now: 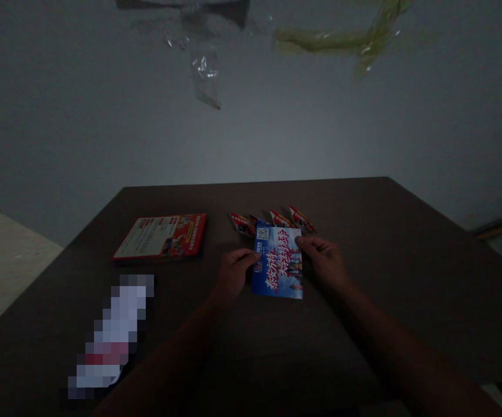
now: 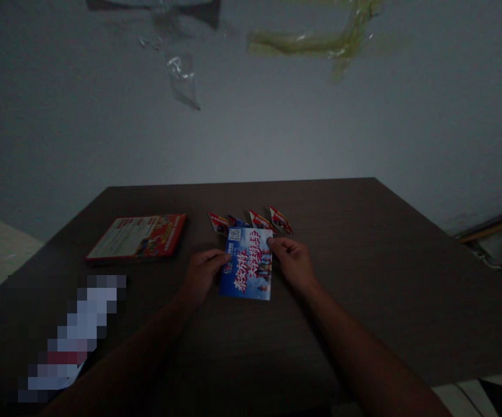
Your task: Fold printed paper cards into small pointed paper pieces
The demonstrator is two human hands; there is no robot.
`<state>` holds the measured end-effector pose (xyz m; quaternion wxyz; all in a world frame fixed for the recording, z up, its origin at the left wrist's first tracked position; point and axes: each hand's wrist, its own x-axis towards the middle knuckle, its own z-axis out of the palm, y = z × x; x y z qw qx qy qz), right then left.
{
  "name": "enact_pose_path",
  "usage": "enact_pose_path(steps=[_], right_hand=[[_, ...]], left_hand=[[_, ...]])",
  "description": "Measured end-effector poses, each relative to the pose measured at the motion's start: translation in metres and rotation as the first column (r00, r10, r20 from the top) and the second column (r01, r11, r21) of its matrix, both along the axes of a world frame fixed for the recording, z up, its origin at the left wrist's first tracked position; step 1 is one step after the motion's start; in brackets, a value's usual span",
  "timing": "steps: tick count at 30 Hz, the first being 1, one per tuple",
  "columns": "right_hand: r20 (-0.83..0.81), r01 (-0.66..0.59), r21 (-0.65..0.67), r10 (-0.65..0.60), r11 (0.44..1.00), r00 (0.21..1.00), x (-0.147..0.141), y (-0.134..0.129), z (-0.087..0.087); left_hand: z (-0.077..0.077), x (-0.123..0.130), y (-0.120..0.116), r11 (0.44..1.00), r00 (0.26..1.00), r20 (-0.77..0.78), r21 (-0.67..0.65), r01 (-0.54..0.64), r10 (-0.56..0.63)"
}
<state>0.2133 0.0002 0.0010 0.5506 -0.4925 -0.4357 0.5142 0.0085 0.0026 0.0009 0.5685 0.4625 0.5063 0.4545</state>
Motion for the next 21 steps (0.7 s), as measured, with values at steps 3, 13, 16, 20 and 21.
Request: enact_pose_path(steps=[3,13,16,20,21], right_hand=[[0.0,-0.007,0.011,0.007,1.0,1.0,-0.0001,-0.0003,0.0009],[-0.005,0.017,-0.002,-0.017,1.0,1.0,-0.0036,-0.0009,0.0061],[-0.018,0.013,0.005,-0.013,1.0,1.0,-0.0027,0.0,0.0038],[-0.017,0.0,0.003,0.0,1.0,1.0,-0.0013,0.0009,0.0013],[-0.02,0.002,0.0,-0.002,1.0,1.0,-0.0013,0.0009,0.0013]], left_hand=[[-0.0011,-0.0004,0.0003,1.0,1.0,-0.012,0.002,0.007,-0.007],[0.0012,0.0012,-0.001,1.0,1.0,-0.008,0.0,-0.009,0.009],[0.0004,0.0009,-0.0007,1.0,1.0,-0.015,-0.002,-0.007,0.007],[-0.0015,0.0,0.0004,1.0,1.0,-0.026,0.01,0.007,-0.006],[-0.0017,-0.0002,0.0006,1.0,1.0,-0.029,0.011,0.009,-0.009]])
